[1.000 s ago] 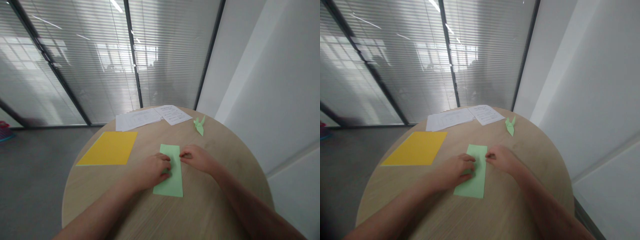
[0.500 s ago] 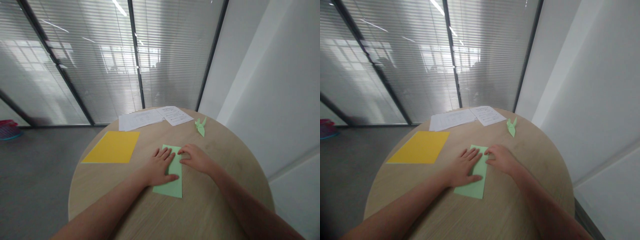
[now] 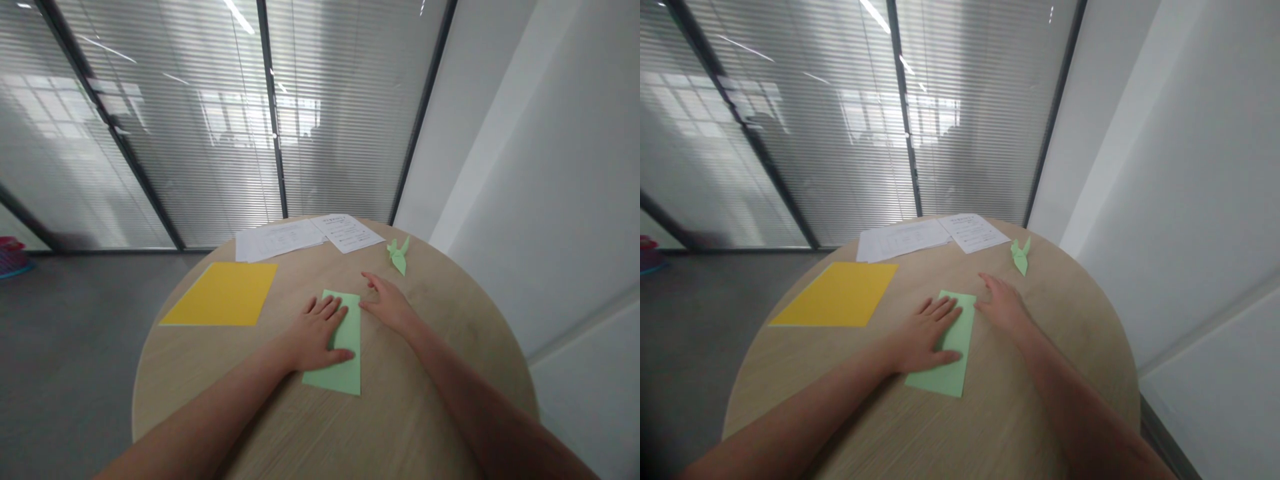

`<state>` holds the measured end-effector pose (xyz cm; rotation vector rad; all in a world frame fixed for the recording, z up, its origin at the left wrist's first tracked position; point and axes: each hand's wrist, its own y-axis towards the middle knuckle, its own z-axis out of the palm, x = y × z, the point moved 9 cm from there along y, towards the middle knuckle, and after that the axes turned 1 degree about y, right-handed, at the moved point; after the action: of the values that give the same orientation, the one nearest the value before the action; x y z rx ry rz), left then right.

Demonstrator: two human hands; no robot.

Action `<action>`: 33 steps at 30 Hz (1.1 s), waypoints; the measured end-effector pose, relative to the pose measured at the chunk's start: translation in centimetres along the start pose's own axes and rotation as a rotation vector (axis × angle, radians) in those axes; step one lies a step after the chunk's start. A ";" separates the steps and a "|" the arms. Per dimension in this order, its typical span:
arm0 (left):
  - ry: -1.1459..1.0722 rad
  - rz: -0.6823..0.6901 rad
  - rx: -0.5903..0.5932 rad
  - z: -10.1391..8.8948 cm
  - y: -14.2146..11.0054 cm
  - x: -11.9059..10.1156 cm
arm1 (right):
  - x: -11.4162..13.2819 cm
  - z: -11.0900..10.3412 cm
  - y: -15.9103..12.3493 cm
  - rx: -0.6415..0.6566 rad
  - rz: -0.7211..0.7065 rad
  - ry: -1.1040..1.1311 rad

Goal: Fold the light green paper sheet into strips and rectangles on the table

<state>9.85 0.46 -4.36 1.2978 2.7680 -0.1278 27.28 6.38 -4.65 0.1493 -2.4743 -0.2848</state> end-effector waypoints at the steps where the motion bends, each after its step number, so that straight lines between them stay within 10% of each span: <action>1: 0.000 -0.001 0.002 0.0 0.0 0.0 | -0.2 0.0 0.1 -0.011 0.013 0.004; 17: 0.033 0.015 -0.078 -1.1 -0.2 -0.3 | -2.0 -1.2 0.5 -0.151 0.091 -0.076; 33: 0.199 -0.033 -0.224 -2.3 1.3 0.8 | 6.2 0.8 -2.8 0.238 -0.305 -0.158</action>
<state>10.24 2.15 -2.23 1.2710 2.8609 0.3177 21.96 2.73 -2.32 0.6294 -2.6329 -0.1309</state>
